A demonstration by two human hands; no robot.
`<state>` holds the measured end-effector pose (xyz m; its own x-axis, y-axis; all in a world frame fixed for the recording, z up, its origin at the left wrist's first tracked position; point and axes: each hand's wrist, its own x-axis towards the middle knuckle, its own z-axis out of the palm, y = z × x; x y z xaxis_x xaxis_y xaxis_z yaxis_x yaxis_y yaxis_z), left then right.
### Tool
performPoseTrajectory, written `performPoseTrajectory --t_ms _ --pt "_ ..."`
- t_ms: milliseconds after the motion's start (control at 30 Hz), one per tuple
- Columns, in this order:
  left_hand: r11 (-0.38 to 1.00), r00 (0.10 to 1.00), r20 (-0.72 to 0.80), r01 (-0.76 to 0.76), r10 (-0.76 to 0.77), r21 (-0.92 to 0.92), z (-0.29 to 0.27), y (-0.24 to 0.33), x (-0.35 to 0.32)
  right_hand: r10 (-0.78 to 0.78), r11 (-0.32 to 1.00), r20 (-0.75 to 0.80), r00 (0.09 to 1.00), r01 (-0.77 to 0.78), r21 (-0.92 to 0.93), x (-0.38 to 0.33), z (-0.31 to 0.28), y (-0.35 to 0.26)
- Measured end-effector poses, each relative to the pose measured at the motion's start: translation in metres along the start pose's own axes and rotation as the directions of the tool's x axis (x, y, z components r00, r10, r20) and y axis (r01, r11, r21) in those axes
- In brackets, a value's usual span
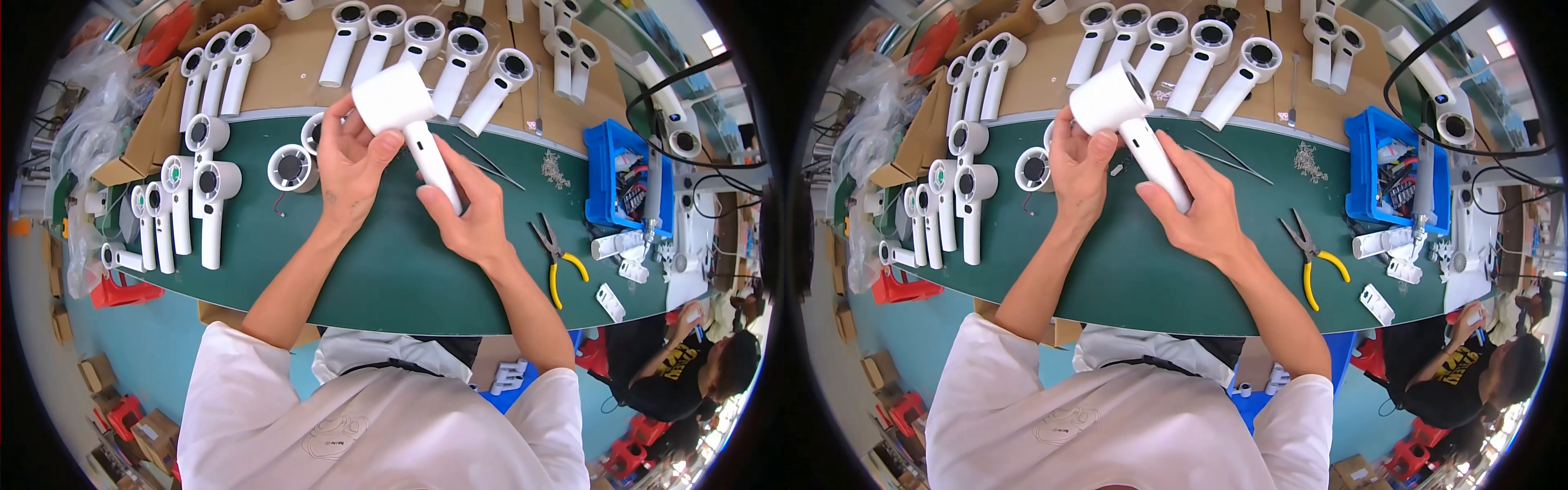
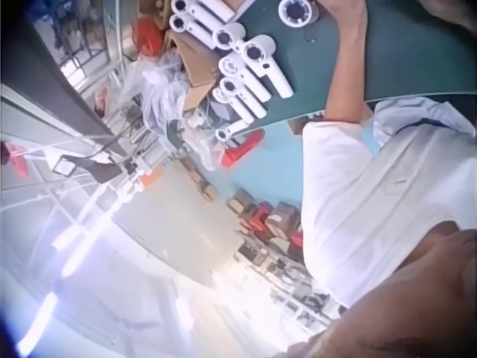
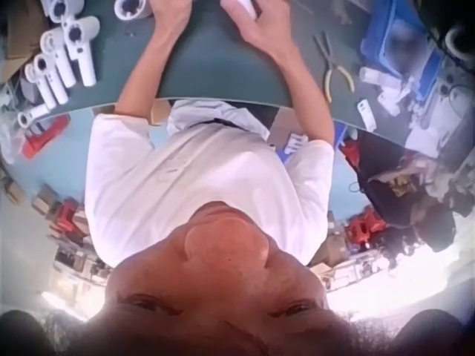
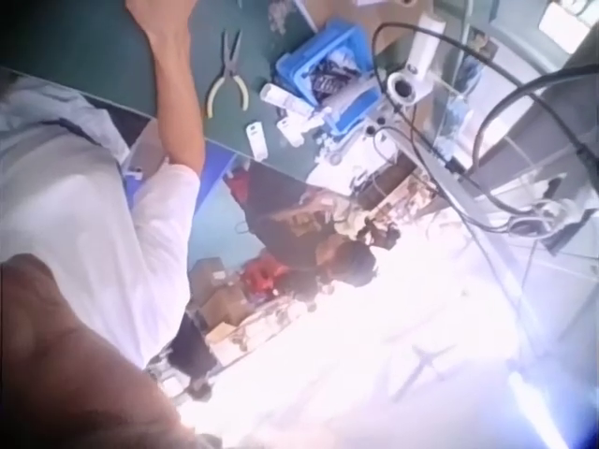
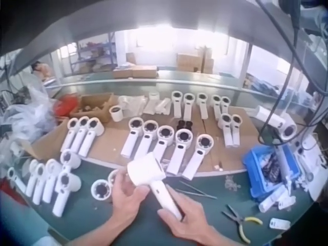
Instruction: The person assembles white plastic hair dryer components by hand and with an electric screwdriver, securing plastic casings, circuit boards, and other parts with screws.
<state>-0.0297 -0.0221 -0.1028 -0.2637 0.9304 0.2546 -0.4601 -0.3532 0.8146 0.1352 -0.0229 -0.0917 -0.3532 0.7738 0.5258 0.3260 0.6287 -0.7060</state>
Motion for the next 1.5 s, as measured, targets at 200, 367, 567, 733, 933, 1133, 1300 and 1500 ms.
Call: performPoseTrajectory --t_ms 200,367,567,733,933,1133,1300,1500 --pt "0.982 0.988 0.09 0.109 -0.124 0.157 -0.008 -0.004 0.001 0.304 0.479 0.57 0.764 -0.64 0.602 -0.005 0.003 0.004" --pt "0.963 0.948 0.195 0.226 -0.252 0.147 0.004 -0.004 -0.005 0.312 0.373 0.459 0.832 -0.551 0.747 -0.007 0.008 0.019" --pt "0.979 0.929 0.332 0.109 -0.163 0.174 0.006 -0.001 -0.009 0.241 0.261 0.519 0.82 -0.57 0.779 -0.001 -0.002 0.022" --pt "0.981 0.931 0.342 0.071 -0.13 0.179 0.009 -0.002 -0.01 0.225 0.262 0.518 0.825 -0.563 0.784 0.0 -0.003 0.023" --pt "0.982 0.939 0.301 0.134 -0.168 0.13 0.008 0.003 -0.013 0.219 0.309 0.516 0.828 -0.56 0.769 -0.001 0.001 0.026" --pt "0.971 0.935 0.289 0.158 -0.205 0.177 0.012 -0.001 -0.016 0.329 0.629 0.315 0.89 -0.455 0.63 -0.006 0.012 0.019" --pt "0.93 0.955 0.239 0.082 -0.177 0.359 -0.001 -0.016 -0.018 0.276 0.785 0.223 0.935 -0.353 0.508 -0.007 0.012 0.022" --pt "0.942 0.961 0.248 0.031 -0.119 0.334 0.007 -0.027 -0.018 0.119 0.894 0.057 0.991 -0.132 0.429 -0.009 0.005 0.023"
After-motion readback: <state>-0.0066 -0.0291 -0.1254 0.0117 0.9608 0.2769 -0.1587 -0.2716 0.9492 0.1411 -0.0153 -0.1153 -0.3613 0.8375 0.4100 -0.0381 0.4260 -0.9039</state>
